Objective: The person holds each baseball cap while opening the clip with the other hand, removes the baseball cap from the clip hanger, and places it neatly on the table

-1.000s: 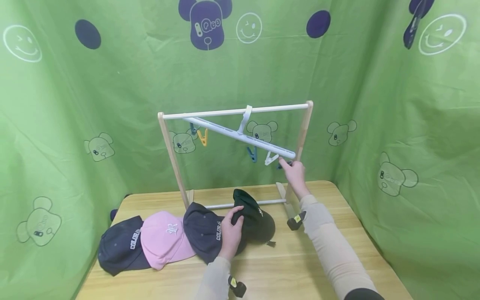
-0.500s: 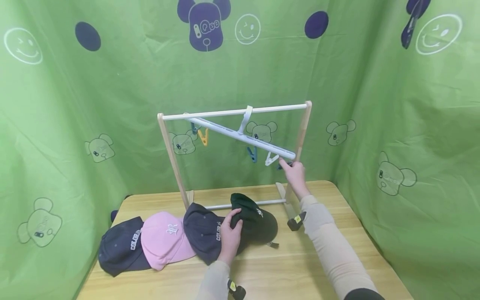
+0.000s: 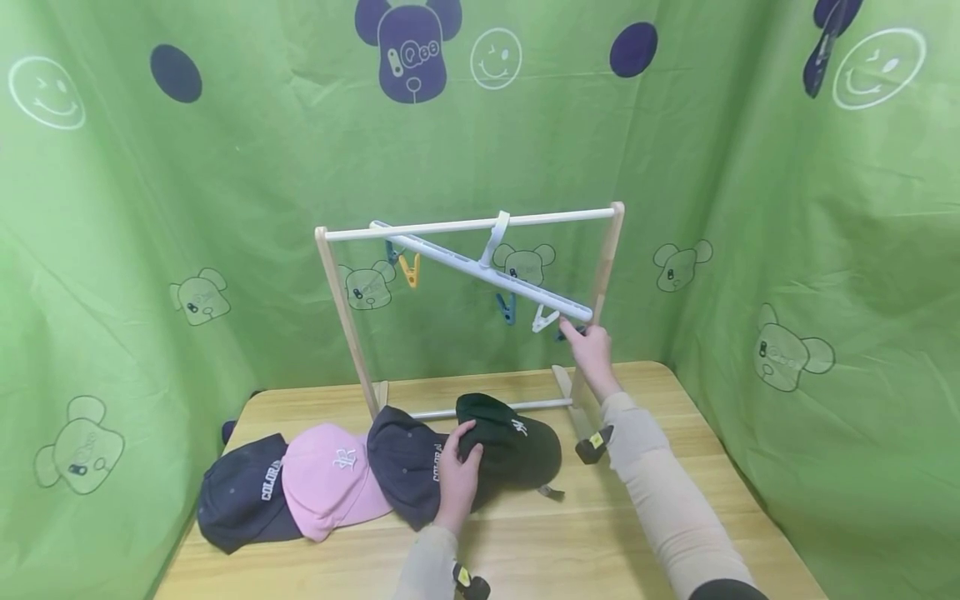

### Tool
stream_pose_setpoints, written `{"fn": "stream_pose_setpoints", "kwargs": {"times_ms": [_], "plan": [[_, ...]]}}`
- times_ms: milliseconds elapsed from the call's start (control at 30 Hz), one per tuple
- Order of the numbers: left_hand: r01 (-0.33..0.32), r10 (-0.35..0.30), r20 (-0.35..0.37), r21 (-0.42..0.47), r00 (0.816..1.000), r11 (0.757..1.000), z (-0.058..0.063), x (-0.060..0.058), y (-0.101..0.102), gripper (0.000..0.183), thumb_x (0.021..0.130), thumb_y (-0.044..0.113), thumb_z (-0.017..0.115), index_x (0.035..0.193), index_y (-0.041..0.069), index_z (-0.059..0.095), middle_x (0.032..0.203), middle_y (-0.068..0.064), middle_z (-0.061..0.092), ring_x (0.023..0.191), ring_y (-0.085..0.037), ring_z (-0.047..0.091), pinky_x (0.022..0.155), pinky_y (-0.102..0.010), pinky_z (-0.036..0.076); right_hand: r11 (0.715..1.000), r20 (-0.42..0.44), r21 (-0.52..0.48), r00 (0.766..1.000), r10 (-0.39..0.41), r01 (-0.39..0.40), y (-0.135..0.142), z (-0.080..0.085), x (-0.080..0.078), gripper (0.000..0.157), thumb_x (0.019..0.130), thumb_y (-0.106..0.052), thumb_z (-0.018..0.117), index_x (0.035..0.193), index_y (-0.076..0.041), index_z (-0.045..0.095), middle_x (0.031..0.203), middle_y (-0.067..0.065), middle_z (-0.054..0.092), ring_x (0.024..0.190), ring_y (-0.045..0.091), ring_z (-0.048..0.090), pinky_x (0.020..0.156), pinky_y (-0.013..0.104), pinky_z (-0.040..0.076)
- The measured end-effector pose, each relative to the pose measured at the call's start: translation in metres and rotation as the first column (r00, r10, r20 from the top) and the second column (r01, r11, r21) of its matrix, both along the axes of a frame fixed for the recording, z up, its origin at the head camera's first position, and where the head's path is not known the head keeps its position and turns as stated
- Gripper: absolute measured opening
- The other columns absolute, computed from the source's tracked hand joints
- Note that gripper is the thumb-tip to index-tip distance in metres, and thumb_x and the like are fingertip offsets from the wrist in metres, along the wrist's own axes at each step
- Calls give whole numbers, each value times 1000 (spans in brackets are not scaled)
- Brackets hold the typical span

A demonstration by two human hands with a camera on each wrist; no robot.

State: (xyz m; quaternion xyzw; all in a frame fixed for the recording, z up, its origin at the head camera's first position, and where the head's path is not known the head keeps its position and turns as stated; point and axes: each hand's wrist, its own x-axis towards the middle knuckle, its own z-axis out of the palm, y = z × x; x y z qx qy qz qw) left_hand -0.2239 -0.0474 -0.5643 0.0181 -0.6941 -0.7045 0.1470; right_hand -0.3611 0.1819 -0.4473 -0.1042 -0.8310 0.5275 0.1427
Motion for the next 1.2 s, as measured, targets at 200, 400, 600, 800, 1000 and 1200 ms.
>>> {"fn": "stream_pose_setpoints", "kwargs": {"times_ms": [200,400,600,800,1000,1200], "plan": [[7,-7,13,12,1000,1000,13,10,-4,39,85,-8,61,122,1,62,133,-17,61,127,-31,53,104,-27,44,1000,2,12,1000,-9,9,0,0,0,46,90,-49,61,65,-16,40,51,-11,36,49,10,34,45,25,33],[13,-13,29,16,999,1000,10,12,-6,40,85,-7,61,123,1,61,134,-18,60,128,-32,52,107,-31,42,1000,-1,13,1000,-14,14,0,0,2,47,89,-51,61,65,-16,39,53,-10,35,50,11,34,45,25,32],[5,-6,46,13,999,1000,3,10,-6,41,85,-7,62,125,0,60,134,-20,60,127,-33,53,106,-38,43,1000,9,22,1000,-8,7,1,1,3,47,89,-53,60,67,-16,41,54,-11,37,51,10,35,46,24,33],[-52,53,89,-19,995,998,-25,-1,-4,42,84,-4,65,124,9,63,130,-17,63,121,-31,57,100,-36,47,1000,20,9,1000,-9,8,0,0,3,45,89,-53,60,69,-16,43,56,-10,38,52,10,35,47,24,34],[-64,71,120,-58,990,996,-40,-3,-8,43,83,1,68,124,16,64,133,-17,61,125,-32,54,102,-45,46,1000,20,4,1000,-7,7,1,-1,2,46,88,-53,60,69,-16,42,55,-11,37,52,10,34,47,24,33],[-84,95,119,-97,988,992,-44,0,-9,44,82,3,69,124,14,64,135,-20,58,131,-38,48,108,-54,40,1000,19,-4,1000,-6,6,2,-3,2,45,88,-53,60,70,-16,43,56,-10,37,52,10,35,47,25,34]]}}
